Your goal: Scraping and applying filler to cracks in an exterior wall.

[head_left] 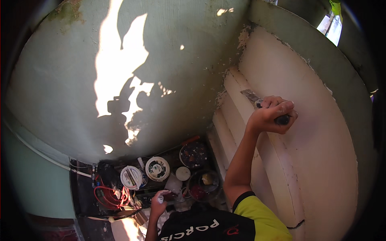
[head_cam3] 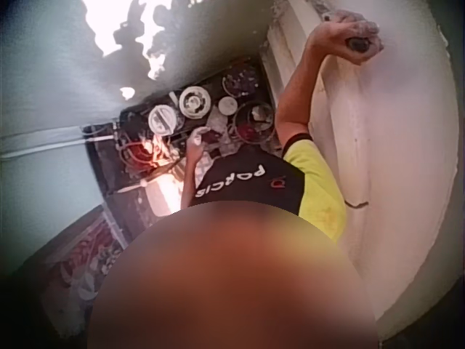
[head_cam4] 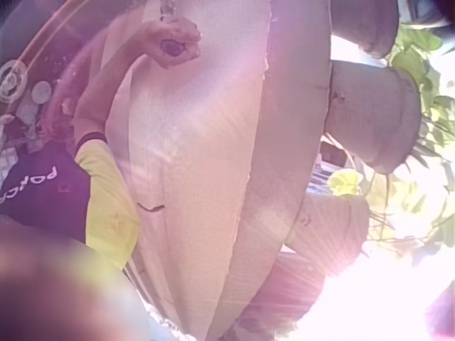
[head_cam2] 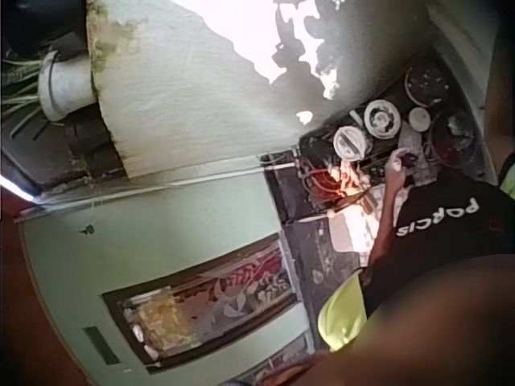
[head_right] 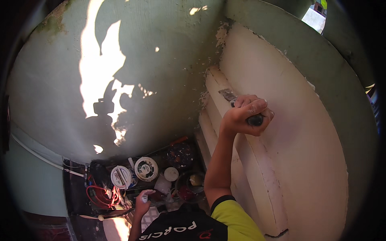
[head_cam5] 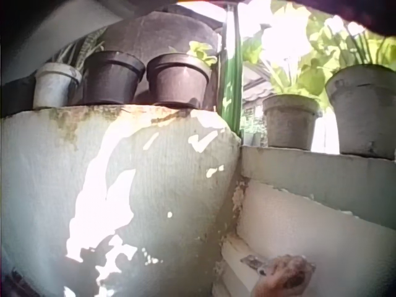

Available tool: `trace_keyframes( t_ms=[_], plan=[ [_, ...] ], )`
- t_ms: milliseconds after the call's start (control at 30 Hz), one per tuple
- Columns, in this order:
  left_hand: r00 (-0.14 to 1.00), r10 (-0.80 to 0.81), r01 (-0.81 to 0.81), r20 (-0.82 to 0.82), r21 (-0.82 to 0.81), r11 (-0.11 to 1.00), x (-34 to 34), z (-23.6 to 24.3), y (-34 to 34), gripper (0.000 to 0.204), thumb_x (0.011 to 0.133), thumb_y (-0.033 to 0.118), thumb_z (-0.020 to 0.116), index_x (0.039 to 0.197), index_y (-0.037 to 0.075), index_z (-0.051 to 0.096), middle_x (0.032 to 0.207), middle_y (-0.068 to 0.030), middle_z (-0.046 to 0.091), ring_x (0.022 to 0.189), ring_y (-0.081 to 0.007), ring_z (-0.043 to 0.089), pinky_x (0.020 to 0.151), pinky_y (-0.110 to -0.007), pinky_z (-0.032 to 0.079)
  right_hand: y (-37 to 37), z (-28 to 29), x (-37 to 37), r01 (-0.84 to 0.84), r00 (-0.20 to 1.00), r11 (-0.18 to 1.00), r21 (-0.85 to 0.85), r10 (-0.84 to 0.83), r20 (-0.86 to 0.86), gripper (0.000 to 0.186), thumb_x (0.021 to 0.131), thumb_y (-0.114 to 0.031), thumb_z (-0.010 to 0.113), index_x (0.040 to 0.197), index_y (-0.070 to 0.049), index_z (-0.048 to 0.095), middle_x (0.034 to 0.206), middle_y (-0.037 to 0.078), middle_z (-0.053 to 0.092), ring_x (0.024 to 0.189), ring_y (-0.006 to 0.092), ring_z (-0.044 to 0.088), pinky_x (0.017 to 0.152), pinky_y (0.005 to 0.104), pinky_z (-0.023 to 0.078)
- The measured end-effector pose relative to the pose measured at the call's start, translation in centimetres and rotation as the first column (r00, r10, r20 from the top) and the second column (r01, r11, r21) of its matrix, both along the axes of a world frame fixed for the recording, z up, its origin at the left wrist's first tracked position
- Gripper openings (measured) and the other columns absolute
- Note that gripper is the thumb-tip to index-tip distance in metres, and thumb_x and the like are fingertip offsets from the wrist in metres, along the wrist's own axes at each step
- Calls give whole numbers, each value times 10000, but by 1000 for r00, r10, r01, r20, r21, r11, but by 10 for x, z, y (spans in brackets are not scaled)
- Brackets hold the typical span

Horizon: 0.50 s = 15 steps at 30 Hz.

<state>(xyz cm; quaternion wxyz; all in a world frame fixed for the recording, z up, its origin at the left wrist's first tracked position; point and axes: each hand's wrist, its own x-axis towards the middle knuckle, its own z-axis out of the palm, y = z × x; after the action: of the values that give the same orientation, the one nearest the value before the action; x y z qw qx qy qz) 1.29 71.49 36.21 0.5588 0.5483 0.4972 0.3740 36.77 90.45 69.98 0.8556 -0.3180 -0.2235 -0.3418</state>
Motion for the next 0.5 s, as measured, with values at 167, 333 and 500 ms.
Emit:
trace_keyframes(
  t_ms=[167,333,500],
  plan=[
    [999,-19,20,-43,22,1000,1,5,-7,566,595,-207,473,1124,-27,561,1146,-151,661,1134,-228,610,1019,-337,428,-13,-9,2,68,997,996,-66,-65,34,423,981,-210,526,624,-45,369,446,3,354,377,87,373,356,223,321],
    [999,-15,16,-39,28,999,6,9,-14,528,635,-185,448,1126,-30,567,1130,-160,666,1136,-247,617,1002,-334,440,-19,12,-10,-81,994,990,114,73,77,344,971,-144,544,687,-16,400,509,48,455,380,93,376,342,236,325],
    [999,6,-5,-40,35,999,6,8,-16,537,628,-189,452,1128,-30,568,1135,-152,664,1130,-236,615,1006,-331,435,9,-5,0,164,970,976,-141,-133,202,366,970,-127,538,662,-43,359,486,56,454,423,104,403,359,243,337]
  ],
)
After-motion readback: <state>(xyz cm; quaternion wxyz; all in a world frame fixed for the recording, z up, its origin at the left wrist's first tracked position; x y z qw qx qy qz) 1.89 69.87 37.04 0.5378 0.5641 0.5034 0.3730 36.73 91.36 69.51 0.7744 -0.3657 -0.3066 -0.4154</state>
